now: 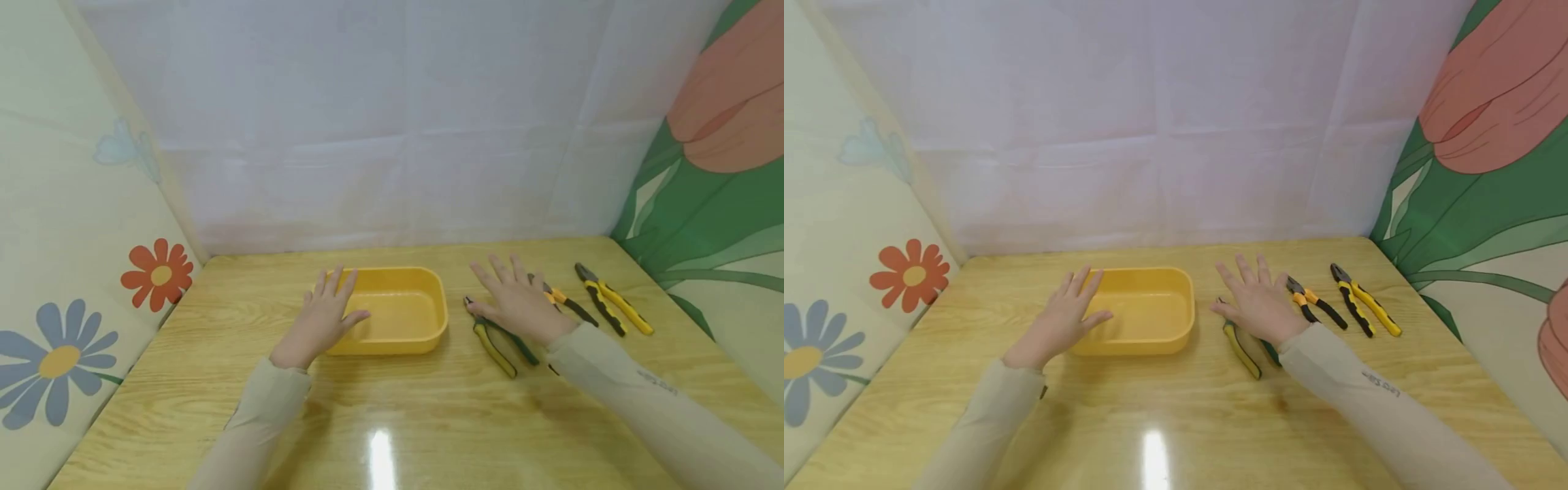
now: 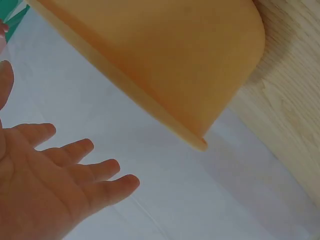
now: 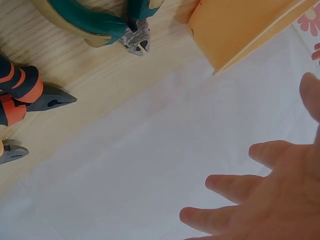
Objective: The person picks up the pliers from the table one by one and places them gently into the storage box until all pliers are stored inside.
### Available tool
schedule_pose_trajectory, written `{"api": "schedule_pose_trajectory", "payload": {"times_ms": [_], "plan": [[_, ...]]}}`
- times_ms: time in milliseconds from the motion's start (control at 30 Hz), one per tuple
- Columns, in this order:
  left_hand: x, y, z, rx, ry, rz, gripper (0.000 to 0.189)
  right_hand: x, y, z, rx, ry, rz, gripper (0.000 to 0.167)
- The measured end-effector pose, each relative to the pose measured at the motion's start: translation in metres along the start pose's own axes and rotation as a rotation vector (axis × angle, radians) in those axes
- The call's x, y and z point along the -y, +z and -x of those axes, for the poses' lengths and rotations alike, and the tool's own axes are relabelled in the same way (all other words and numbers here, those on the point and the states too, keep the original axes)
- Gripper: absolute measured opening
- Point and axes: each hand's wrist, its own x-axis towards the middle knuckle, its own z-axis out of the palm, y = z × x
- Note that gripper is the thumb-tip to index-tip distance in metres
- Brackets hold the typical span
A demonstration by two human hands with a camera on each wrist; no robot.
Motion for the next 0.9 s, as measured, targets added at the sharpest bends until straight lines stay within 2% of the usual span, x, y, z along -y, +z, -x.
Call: {"api": "schedule_pose_trajectory", "payload": {"times_ms": [167,267,367,633,900], "plan": [[0.006,0.003,0.003,-0.077,0.005,0.019,0.073,-0.001,0.001,0.001,0.006,0.004,-0.002,0.075],[0.010,0.004,0.005,-0.131,0.016,0.062,0.068,-0.001,-0.001,0.003,0.009,0.012,-0.014,0.075],[0.014,0.006,0.007,-0.157,0.009,0.111,0.066,-0.002,-0.003,0.006,0.024,0.018,-0.043,0.076],[0.024,0.008,0.009,-0.140,-0.074,0.254,0.060,-0.007,-0.003,0.012,0.004,0.013,-0.020,0.078],[0.033,0.007,0.006,-0.158,-0.123,0.326,0.055,-0.011,-0.005,0.017,0.007,0.022,-0.041,0.078]]}}
